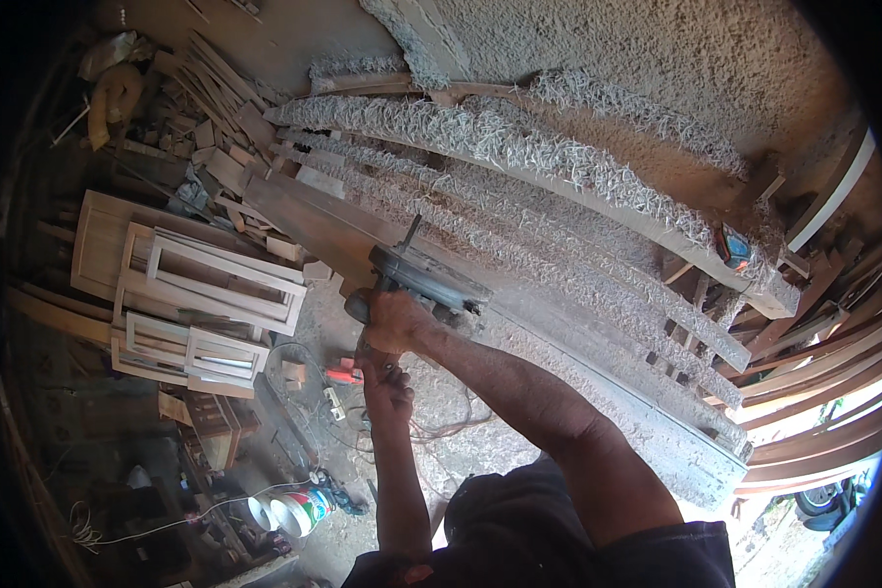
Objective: The person uses a circular saw to cut a long plank of wood on a workbench, then switches to a handheld electric sander to smooth the cut edges. The person handles the wood and tools directly, moving the plank and adjusting position as needed.
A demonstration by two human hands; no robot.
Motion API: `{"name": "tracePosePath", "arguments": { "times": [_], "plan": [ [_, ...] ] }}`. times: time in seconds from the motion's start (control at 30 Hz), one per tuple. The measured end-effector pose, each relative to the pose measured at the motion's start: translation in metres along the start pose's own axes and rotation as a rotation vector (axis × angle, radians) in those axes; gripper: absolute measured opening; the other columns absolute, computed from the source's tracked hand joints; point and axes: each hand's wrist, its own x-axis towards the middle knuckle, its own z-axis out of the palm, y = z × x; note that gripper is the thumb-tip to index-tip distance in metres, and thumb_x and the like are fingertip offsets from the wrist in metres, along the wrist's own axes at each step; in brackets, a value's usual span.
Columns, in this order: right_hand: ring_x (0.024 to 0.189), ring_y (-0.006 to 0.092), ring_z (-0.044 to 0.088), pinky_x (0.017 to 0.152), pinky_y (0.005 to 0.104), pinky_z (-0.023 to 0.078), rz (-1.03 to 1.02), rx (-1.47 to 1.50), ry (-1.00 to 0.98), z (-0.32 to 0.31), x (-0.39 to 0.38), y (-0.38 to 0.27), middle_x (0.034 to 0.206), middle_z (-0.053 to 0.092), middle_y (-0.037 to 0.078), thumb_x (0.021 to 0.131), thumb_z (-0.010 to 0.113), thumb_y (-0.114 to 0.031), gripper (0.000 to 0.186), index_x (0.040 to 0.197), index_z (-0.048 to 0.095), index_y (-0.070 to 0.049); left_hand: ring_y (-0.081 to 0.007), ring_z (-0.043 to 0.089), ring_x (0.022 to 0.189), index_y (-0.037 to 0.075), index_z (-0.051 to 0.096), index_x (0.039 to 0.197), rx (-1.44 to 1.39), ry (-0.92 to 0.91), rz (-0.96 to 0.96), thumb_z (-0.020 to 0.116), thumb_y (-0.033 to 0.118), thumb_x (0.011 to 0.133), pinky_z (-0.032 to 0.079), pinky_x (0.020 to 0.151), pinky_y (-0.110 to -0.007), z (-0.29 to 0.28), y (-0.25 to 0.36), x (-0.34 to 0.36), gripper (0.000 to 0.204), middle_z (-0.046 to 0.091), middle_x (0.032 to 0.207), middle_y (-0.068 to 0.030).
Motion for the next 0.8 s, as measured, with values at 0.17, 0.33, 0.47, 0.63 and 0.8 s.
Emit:
{"name": "tracePosePath", "arguments": {
  "times": [0.17,0.33,0.47,0.63,0.8],
  "plan": [
    [0.102,0.0441,0.072,0.088,0.0509,0.060,0.000,0.032,-0.046,0.008,0.026,-0.003,0.102,0.074,0.028,0.076,0.066,-0.014,0.054,0.129,0.060,-0.007,-0.0120,0.059,0.067,0.018,0.062,0.109,-0.045,-0.001,0.049,0.061,0.073,0.093,0.042,0.042,-0.023,0.005,0.020,0.016,0.058,0.057,0.079,0.0022],
    [0.106,0.0435,0.072,0.091,0.0504,0.059,-0.049,0.069,-0.043,0.022,0.057,-0.005,0.108,0.073,0.027,0.076,0.066,-0.012,0.064,0.139,0.056,-0.010,-0.0117,0.059,0.066,0.019,0.064,0.111,-0.066,0.029,0.040,0.060,0.072,0.094,0.041,0.041,-0.022,0.003,0.039,0.038,0.056,0.059,0.080,0.0031],
    [0.104,0.0443,0.071,0.091,0.0514,0.058,-0.036,0.100,-0.044,0.028,0.075,-0.008,0.106,0.073,0.028,0.078,0.067,-0.014,0.057,0.134,0.057,-0.010,-0.0104,0.058,0.066,0.020,0.065,0.107,-0.057,0.017,0.037,0.061,0.073,0.092,0.040,0.041,-0.021,0.002,0.053,0.052,0.055,0.058,0.079,0.0052],
    [0.103,0.0445,0.071,0.091,0.0518,0.058,-0.022,0.143,-0.051,0.030,0.095,-0.015,0.105,0.073,0.028,0.079,0.068,-0.014,0.055,0.133,0.058,-0.010,-0.0096,0.056,0.064,0.022,0.066,0.106,-0.060,0.075,0.046,0.064,0.073,0.091,0.037,0.041,-0.021,0.003,0.067,0.069,0.053,0.058,0.078,0.0067],
    [0.103,0.0451,0.071,0.090,0.0518,0.058,-0.020,0.145,-0.034,0.038,0.115,-0.021,0.105,0.073,0.028,0.079,0.068,-0.013,0.055,0.133,0.057,-0.009,-0.0107,0.060,0.068,0.021,0.065,0.111,-0.057,0.027,0.081,0.062,0.071,0.093,0.043,0.041,-0.022,0.000,0.081,0.086,0.054,0.058,0.080,0.0061]
  ]
}}
